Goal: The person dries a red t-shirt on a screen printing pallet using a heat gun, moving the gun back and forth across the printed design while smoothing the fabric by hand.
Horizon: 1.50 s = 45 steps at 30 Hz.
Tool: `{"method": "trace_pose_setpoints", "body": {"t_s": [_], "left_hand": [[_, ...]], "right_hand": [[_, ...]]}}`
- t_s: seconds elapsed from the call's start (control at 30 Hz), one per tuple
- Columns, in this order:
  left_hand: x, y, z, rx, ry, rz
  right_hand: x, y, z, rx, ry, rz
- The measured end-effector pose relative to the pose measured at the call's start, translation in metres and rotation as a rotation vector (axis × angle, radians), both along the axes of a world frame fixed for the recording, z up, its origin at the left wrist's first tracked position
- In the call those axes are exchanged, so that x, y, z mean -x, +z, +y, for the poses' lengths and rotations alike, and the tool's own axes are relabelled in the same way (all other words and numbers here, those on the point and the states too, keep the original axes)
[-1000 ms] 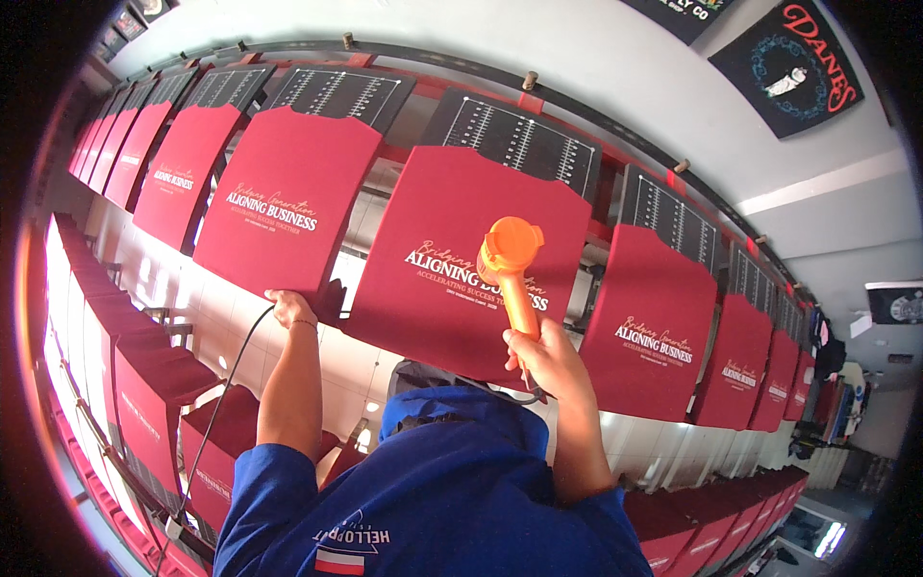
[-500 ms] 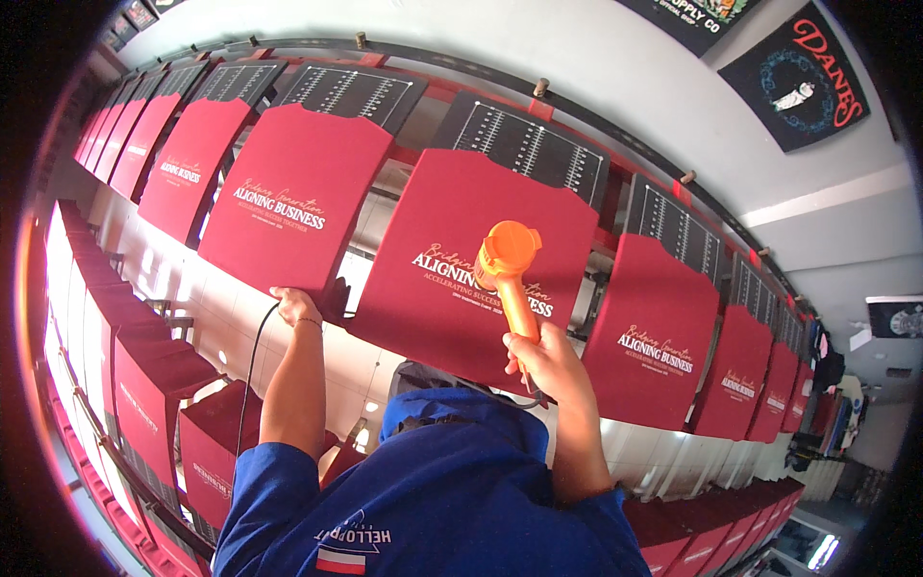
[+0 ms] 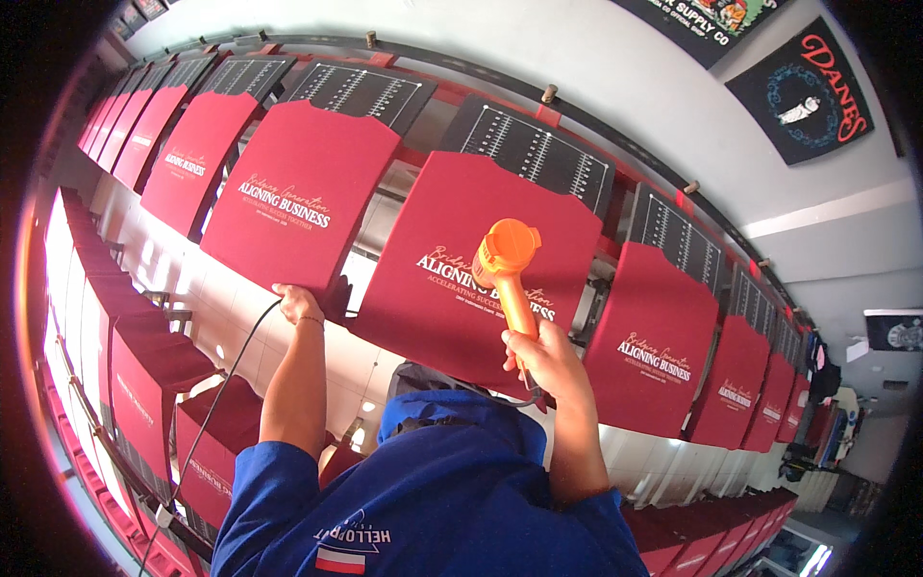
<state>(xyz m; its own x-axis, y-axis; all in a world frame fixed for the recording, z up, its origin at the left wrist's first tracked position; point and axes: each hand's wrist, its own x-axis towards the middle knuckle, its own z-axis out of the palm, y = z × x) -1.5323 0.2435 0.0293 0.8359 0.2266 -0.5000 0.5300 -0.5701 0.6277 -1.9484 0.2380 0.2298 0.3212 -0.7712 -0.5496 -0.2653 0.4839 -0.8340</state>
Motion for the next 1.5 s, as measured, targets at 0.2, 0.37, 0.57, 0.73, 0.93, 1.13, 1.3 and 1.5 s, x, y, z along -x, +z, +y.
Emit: {"method": "trace_pose_setpoints", "body": {"t_s": [0.2,0.37,0.57,0.73,0.93,1.13,1.3,1.5], "left_hand": [[0.0,0.001,0.0,-0.015,0.01,0.004],[-0.003,-0.006,0.001,0.039,0.018,-0.004],[0.001,0.003,0.001,0.072,0.031,0.039],[-0.002,-0.003,0.003,0.093,0.028,0.051],[0.005,0.006,0.002,0.099,0.004,0.0],[0.012,0.026,0.004,0.205,-0.033,0.062],[-0.003,-0.01,0.01,0.234,-0.086,-0.02],[-0.035,-0.023,0.078,0.425,-0.756,0.101]], "right_hand": [[-0.001,0.009,-0.004,-0.063,0.036,-0.056],[-0.005,0.002,-0.002,-0.035,0.027,0.002],[-0.008,0.004,-0.005,-0.041,0.013,-0.036],[-0.006,0.003,-0.007,-0.069,0.024,-0.042],[-0.013,0.001,-0.004,-0.041,0.012,-0.055],[-0.019,0.003,-0.005,-0.04,-0.023,-0.085],[-0.025,0.007,-0.005,-0.046,-0.061,-0.119],[-0.044,0.004,0.005,-0.028,-0.145,-0.075]]}}
